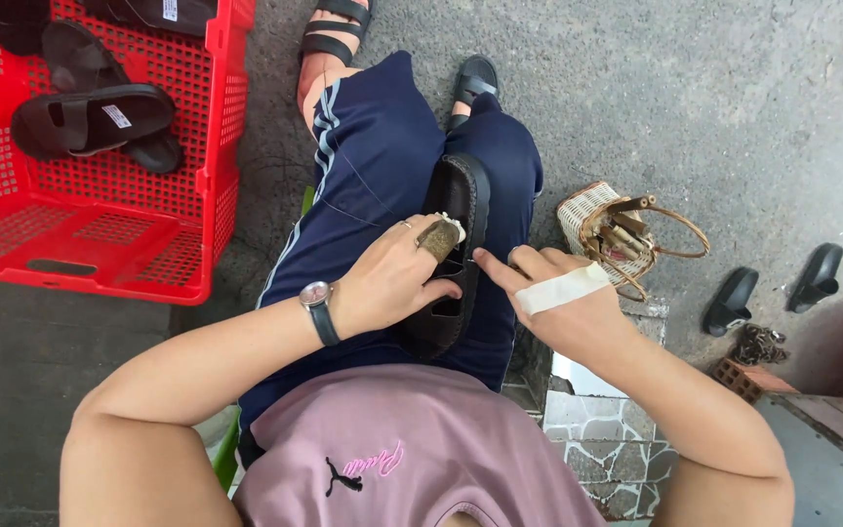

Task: Hand-stitching the sole of a sandal using a needle and thick thread for repair.

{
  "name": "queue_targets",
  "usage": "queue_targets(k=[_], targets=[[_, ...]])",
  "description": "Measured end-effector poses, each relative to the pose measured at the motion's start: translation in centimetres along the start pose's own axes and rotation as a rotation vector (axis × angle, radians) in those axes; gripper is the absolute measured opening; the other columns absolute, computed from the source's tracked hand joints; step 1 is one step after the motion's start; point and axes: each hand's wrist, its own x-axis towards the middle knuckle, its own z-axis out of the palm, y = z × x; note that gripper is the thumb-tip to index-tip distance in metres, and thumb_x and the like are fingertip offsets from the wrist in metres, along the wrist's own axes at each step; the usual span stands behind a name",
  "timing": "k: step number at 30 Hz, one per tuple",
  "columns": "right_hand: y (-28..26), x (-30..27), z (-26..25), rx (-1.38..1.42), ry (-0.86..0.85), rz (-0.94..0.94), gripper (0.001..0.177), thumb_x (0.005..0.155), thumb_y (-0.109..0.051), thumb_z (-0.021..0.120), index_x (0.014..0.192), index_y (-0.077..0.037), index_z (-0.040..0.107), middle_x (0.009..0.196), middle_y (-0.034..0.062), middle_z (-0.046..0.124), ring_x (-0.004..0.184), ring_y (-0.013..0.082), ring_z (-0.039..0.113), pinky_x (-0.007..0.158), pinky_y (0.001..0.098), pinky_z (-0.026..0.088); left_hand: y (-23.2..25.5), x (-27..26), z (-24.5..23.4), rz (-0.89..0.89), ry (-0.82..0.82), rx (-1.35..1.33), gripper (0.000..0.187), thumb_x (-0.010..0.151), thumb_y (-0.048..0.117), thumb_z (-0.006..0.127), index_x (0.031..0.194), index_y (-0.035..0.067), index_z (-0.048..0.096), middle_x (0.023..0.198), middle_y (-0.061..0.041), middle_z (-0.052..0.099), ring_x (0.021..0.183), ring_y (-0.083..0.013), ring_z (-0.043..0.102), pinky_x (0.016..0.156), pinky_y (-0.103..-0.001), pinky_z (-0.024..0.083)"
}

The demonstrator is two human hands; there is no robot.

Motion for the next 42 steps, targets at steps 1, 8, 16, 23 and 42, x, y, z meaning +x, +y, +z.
queue_targets(k=[1,8,16,23,42], targets=[[0.0,0.1,0.0,-0.021,0.001,-0.024,0.038,0.085,-0.013,0.055,0.123,-0.019,0.06,0.085,0.0027,0.062,0.07,0.0205,0.067,0.051,0.0297,0.056,-0.2,0.0,0.4,0.007,0.015,-0.009,0.059,0.074,0.038,0.079,0.109,-0.004,0.058,0.107,-0.022,0.056,0.107,-0.0371,0.057,0.091,-0.041,0.047],[0.7,0.9,6.7,-0.041,0.137,-0.116,0.028,0.082,-0.011,0.056,0.109,-0.012,0.054,0.079,0.0009,0.056,0.062,0.0219,0.064,0.043,0.0294,0.051,0.0,0.2,0.7,0.065,0.156,0.049,0.048,0.071,0.036,0.081,0.088,-0.005,0.063,0.101,-0.021,0.055,0.098,-0.0379,0.057,0.08,-0.041,0.05],[-0.3,1.4,2.4,0.126,0.13,-0.023,0.021,0.086,-0.016,0.059,0.107,-0.013,0.054,0.079,0.0013,0.054,0.063,0.0222,0.065,0.046,0.0302,0.053,2.5,-0.2,-4.8,-0.22,0.095,-0.707,0.021,0.079,0.018,0.075,0.083,0.001,0.063,0.093,-0.007,0.056,0.094,-0.0233,0.061,0.076,-0.029,0.054],[-0.6,0.7,5.0,0.342,0.284,0.083,0.019,0.09,-0.016,0.061,0.109,-0.011,0.058,0.076,0.0025,0.059,0.065,0.0224,0.067,0.048,0.0289,0.054,0.1,-0.1,-1.6,-0.436,0.085,-0.605,0.025,0.082,0.008,0.069,0.103,0.001,0.06,0.08,-0.017,0.066,0.077,-0.031,0.07,0.061,-0.037,0.056],[0.9,-2.2,0.3,0.079,-0.014,0.065,0.048,0.088,-0.016,0.048,0.136,-0.025,0.048,0.086,0.0045,0.053,0.052,0.0197,0.064,0.045,0.0299,0.053,2.7,2.4,-2.2,-0.481,-0.035,-0.823,0.055,0.066,0.009,0.082,0.115,0.004,0.056,0.079,-0.008,0.066,0.058,-0.0118,0.057,0.05,-0.024,0.052]])
